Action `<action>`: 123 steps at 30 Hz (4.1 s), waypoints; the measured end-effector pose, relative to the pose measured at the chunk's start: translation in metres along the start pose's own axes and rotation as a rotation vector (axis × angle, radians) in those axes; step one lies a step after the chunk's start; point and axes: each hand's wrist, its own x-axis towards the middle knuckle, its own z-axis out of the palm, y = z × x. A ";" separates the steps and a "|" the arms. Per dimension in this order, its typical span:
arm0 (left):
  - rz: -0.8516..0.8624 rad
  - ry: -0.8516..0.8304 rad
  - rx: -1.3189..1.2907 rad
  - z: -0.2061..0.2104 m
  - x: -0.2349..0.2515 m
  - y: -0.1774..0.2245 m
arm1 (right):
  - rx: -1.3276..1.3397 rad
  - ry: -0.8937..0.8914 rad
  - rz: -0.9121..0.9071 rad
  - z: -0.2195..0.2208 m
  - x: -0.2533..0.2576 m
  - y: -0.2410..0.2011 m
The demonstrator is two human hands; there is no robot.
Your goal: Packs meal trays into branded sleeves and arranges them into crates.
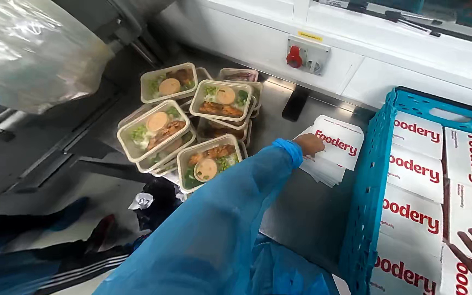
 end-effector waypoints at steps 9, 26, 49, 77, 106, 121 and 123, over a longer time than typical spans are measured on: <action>-0.072 0.003 0.022 -0.008 0.034 0.005 | -0.059 -0.179 -0.065 -0.014 -0.038 -0.008; -0.067 0.586 0.275 -0.019 -0.083 0.094 | -0.022 -0.288 -0.189 0.070 -0.034 -0.040; -0.067 0.926 -1.047 0.187 -0.446 0.126 | -0.869 -1.059 -0.370 0.278 -0.267 0.016; -0.426 0.350 -0.267 -0.010 -0.301 -0.061 | 0.364 -0.654 0.313 0.300 -0.175 0.145; -1.031 0.170 -0.843 0.094 -0.354 -0.069 | 0.300 -0.576 0.424 0.207 -0.162 0.183; -1.254 0.140 -1.068 0.123 -0.373 -0.051 | 0.401 -0.500 0.577 0.216 -0.163 0.176; -1.237 0.111 -1.369 0.126 -0.372 -0.041 | 0.436 -0.478 0.579 0.218 -0.162 0.178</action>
